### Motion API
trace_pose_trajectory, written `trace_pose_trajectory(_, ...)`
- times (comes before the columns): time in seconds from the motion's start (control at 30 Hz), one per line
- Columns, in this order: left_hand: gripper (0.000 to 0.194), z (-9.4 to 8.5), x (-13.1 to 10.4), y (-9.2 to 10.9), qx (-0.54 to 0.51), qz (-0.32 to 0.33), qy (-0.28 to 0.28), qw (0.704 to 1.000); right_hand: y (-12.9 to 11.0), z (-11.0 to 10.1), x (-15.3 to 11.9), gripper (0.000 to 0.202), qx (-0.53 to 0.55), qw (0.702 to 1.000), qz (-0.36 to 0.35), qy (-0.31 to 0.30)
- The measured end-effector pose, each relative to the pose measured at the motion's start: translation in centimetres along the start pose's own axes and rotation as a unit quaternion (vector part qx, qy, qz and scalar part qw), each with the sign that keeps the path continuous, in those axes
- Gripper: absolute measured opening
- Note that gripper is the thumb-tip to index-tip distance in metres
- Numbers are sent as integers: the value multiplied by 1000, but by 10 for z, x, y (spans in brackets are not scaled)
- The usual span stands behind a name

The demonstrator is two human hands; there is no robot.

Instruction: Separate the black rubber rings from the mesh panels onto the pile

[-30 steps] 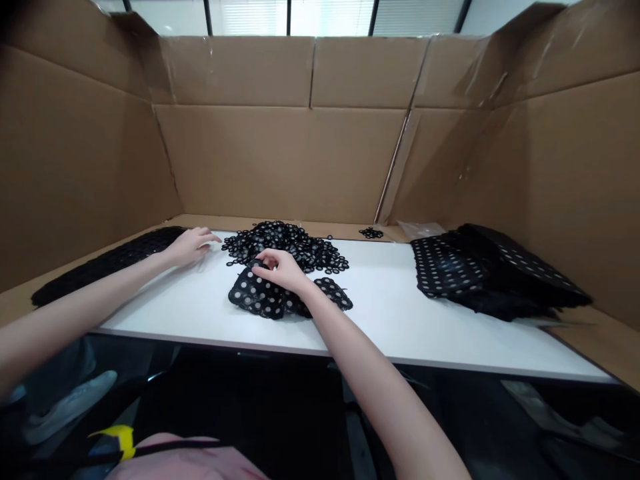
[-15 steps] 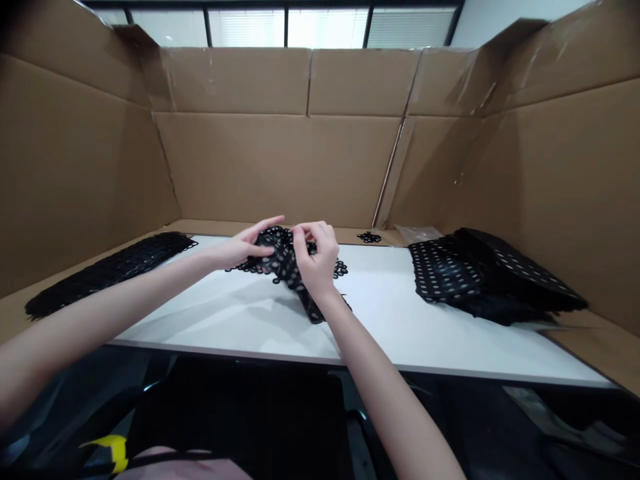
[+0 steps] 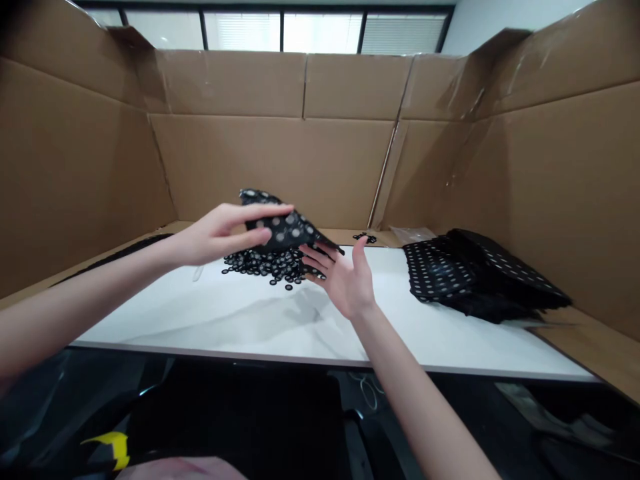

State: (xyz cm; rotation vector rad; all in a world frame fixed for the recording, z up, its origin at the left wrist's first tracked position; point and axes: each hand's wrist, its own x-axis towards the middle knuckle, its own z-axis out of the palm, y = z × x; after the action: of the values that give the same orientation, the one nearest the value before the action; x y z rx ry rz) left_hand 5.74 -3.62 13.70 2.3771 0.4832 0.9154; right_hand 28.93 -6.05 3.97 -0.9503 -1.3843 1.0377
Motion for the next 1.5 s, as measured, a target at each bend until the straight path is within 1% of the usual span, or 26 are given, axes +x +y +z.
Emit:
trace_pose_trajectory(0.07,54,-2,-30,-2,89,-45,-62,993,4,-7,17,95,34,998,45,-9)
trace_pose_trajectory(0.13,58,3,-59,-9,143,-77,-109,981,15,-2,36,88,45,996,76,2)
trace_pose_trajectory(0.23,66,16,-98,-19,154,-105,-166,968,37,21,65,71,44,992,109,47)
trace_pose_trajectory(0.3,71,23,-117,-21,140,-123,-190,964,47,39,80,61,56,990,106,76)
trace_pose_trajectory(0.33,73,26,-123,-21,131,-133,-201,962,50,46,86,57,60,989,107,77)
trace_pose_trajectory(0.4,74,26,-130,-18,101,-144,-217,960,53,57,93,49,74,987,107,89)
trace_pose_trajectory(0.47,69,21,-127,-14,48,-146,-242,958,53,62,97,46,83,988,99,89)
trace_pose_trajectory(0.57,46,8,-110,-12,-53,-141,-315,937,55,60,96,44,50,996,62,50)
trace_pose_trajectory(0.6,39,3,-102,-14,-64,-136,-330,932,56,59,95,43,24,998,41,34)
trace_pose_trajectory(0.63,35,-1,-94,-18,-53,-121,-314,940,59,57,93,42,-7,1000,15,18)
trace_pose_trajectory(0.67,33,-4,-85,-25,-21,-102,-260,960,61,56,92,40,-38,999,-13,2)
trace_pose_trajectory(0.7,32,-5,-76,-33,23,-77,-186,979,63,54,91,39,-62,997,-42,-14)
trace_pose_trajectory(0.73,32,-6,-66,-43,67,-51,-107,991,65,53,90,37,-79,994,-70,-29)
trace_pose_trajectory(0.77,34,-4,-57,-56,104,-26,-45,993,67,52,89,35,-89,991,-94,-44)
trace_pose_trajectory(0.8,38,-2,-48,-69,130,-5,4,991,68,52,89,33,-97,987,-111,-58)
trace_pose_trajectory(0.87,51,7,-31,-98,164,12,57,985,70,50,89,28,-119,981,-129,-86)
trace_pose_trajectory(0.93,61,20,-19,-124,167,-3,87,982,71,47,89,24,-140,975,-132,-114)
trace_pose_trajectory(1.0,59,34,-14,-144,155,-25,109,982,71,44,89,24,-158,971,-125,-131)
trace_pose_trajectory(1.07,54,46,-15,-156,150,-43,138,978,70,40,88,22,-169,969,-108,-141)
trace_pose_trajectory(1.1,54,50,-17,-160,151,-45,140,978,70,38,88,20,-172,969,-98,-147)
trace_pose_trajectory(1.2,54,57,-23,-166,162,-44,127,978,64,35,86,19,-164,969,-82,-168)
trace_pose_trajectory(1.27,54,59,-25,-168,164,-46,128,977,60,35,85,20,-165,967,-83,-176)
trace_pose_trajectory(1.33,51,60,-26,-170,152,-46,128,979,57,36,83,24,-176,964,-93,-176)
trace_pose_trajectory(1.43,43,63,-27,-168,117,-48,110,986,57,39,82,32,-195,963,-116,-145)
trace_pose_trajectory(1.5,44,65,-29,-164,101,-55,114,987,60,40,83,36,-217,960,-133,-119)
